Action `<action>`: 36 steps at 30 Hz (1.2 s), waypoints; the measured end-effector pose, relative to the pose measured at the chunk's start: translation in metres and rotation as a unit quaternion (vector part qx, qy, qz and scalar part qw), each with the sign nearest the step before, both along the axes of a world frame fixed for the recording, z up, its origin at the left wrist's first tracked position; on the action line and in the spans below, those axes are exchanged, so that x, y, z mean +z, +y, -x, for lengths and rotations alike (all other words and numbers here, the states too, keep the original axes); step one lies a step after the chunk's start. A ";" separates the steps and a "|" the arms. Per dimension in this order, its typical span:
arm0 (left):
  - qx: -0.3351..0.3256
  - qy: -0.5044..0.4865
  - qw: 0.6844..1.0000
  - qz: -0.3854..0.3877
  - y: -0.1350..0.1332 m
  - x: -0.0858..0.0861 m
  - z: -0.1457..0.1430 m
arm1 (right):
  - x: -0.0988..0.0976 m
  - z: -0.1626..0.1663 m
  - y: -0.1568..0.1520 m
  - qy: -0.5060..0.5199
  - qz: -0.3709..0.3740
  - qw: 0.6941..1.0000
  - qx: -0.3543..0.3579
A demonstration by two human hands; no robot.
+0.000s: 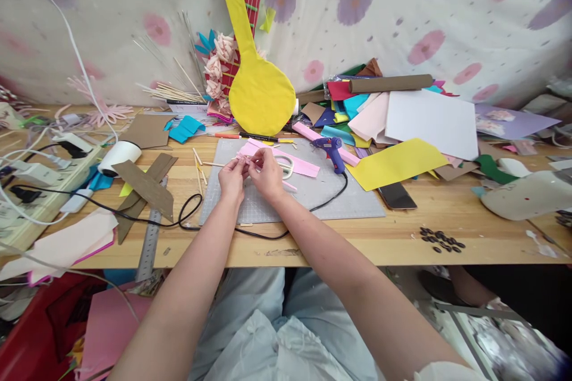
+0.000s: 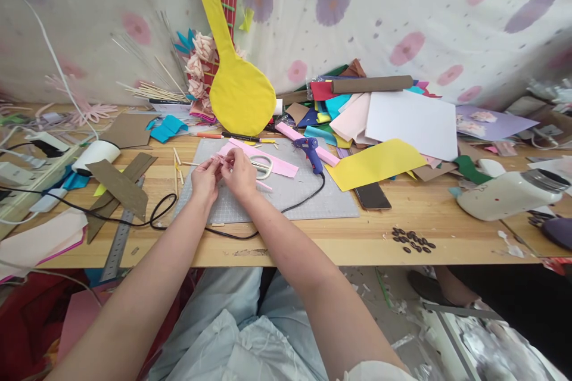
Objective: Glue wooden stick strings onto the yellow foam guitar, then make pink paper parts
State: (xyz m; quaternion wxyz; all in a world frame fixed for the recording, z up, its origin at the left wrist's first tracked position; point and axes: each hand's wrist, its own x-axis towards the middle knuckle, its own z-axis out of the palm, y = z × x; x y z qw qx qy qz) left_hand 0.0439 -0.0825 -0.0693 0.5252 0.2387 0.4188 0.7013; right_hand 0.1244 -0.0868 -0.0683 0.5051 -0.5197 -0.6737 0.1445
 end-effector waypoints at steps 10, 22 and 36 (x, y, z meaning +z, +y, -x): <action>0.003 -0.020 1.000 0.003 0.001 0.002 0.003 | -0.006 -0.001 0.000 0.022 -0.019 0.998 0.063; -0.011 -0.016 1.000 -0.004 0.000 0.003 0.007 | -0.001 -0.001 -0.008 0.052 0.029 0.996 0.062; 0.012 -0.043 0.999 -0.014 0.003 0.002 0.011 | -0.005 -0.005 -0.007 0.001 0.068 0.997 0.035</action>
